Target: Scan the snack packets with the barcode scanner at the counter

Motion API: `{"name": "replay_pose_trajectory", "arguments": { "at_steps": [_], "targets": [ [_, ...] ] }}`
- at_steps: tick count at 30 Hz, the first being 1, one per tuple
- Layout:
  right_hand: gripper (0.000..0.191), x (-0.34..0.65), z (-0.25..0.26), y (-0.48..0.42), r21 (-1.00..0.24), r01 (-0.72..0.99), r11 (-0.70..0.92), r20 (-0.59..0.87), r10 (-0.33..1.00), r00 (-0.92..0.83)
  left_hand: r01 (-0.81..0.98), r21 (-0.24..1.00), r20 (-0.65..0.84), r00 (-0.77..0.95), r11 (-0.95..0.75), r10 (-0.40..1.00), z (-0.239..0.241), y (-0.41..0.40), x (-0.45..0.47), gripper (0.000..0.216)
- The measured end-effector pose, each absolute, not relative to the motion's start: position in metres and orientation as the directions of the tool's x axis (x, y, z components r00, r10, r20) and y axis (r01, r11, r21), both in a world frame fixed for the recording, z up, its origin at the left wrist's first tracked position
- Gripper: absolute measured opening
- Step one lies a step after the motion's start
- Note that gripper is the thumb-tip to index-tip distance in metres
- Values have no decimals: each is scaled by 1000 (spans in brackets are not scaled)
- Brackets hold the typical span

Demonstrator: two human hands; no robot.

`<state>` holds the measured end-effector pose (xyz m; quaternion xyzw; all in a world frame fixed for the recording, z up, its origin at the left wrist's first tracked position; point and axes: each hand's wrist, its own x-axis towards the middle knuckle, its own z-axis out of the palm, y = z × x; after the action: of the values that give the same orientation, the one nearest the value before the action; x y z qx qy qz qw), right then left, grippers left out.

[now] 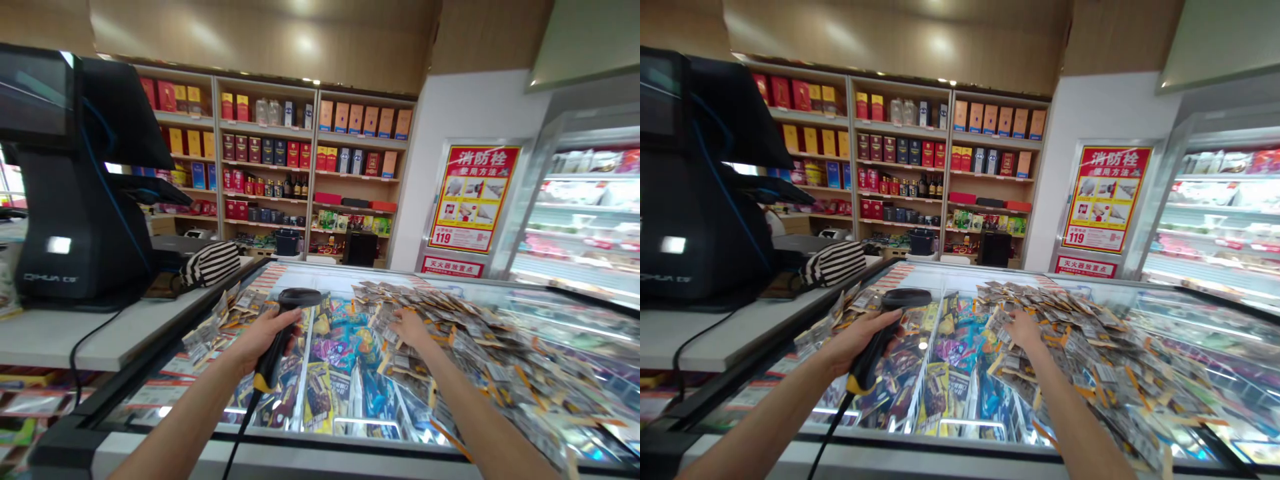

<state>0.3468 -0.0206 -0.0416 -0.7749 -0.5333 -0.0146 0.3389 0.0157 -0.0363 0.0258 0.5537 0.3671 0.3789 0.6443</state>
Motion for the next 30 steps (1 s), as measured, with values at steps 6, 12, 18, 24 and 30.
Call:
{"name": "replay_pose_trajectory", "arguments": {
  "at_steps": [6,12,18,24,30],
  "targets": [
    [19,321,-40,-11,-933,323,159,327,749,576,-95,987,-79,435,133,897,29,-41,13,28],
    [38,286,-53,3,-949,47,312,293,816,498,-110,987,-50,484,118,874,29,-44,12,29],
    [29,268,-60,13,-934,54,352,336,822,459,-118,984,-60,490,135,870,31,-45,9,29],
    [30,262,-64,18,-930,58,363,347,812,470,-132,981,-59,498,143,865,30,-44,8,27],
    [31,265,-68,24,-928,103,358,361,796,486,-144,975,-81,486,172,870,32,-41,8,27]
  ]
}}
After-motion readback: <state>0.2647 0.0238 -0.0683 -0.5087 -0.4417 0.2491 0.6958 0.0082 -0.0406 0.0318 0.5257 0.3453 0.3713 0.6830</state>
